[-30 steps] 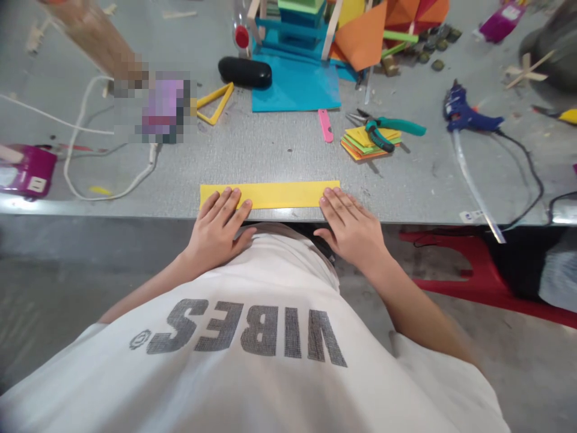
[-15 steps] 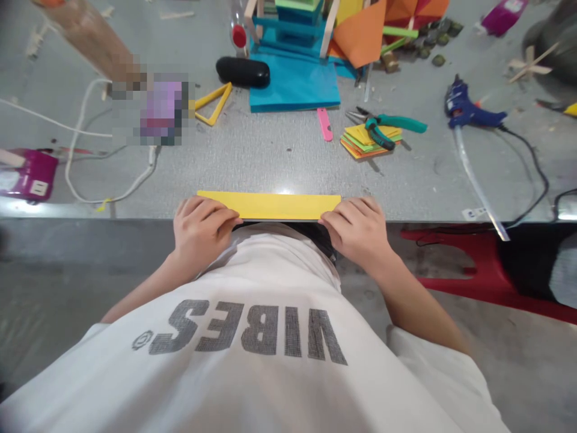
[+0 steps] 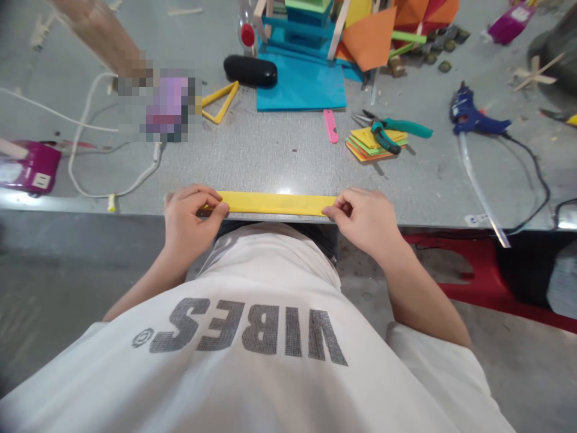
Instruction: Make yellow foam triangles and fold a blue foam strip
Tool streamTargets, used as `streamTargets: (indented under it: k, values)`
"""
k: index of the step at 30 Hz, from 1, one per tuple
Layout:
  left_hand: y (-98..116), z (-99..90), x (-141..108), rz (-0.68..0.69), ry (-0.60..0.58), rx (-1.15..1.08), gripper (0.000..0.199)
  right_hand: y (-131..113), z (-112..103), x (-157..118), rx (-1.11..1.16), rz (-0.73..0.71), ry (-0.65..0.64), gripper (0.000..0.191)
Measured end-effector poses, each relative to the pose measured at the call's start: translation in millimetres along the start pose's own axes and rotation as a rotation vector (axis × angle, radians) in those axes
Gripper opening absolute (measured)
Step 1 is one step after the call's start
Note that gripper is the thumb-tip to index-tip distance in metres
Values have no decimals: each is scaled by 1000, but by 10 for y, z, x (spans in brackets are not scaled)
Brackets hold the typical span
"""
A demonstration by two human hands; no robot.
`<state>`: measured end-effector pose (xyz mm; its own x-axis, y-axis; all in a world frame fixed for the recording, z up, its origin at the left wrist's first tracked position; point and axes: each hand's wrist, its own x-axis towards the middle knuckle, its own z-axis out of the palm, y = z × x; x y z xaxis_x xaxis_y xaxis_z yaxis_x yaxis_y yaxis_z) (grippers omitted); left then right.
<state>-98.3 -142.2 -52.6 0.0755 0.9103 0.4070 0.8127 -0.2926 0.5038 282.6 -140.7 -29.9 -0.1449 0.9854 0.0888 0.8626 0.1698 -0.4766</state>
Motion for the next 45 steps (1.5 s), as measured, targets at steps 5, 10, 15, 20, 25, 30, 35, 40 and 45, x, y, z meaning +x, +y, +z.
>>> streamTargets:
  k: [5,10,15,20,25,30,35,40,45]
  values:
    - [-16,43,-4,16,67,63,30,-1,11,9,15,97,-19,38]
    - [-71,78,-9,30,143,107,30,11,58,-9,55,96,22,36]
    - [-105,105,-69,16,155,111,21,24,98,-32,107,81,63,29]
    - [-168,132,-154,86,140,136,11,18,116,-40,105,76,86,21]
    - [-148,164,-225,414,-152,48,44,14,145,-72,103,91,125,20]
    - [-88,224,-266,458,-216,142,66,0,120,-78,50,81,133,16]
    - [-54,252,-215,458,-254,184,75,-119,147,-50,-212,-84,337,17]
    - [-19,254,-181,431,-287,182,74,-529,481,-39,-223,-473,418,14]
    - [-10,277,-212,436,-278,197,73,-805,819,-2,-250,-764,220,38]
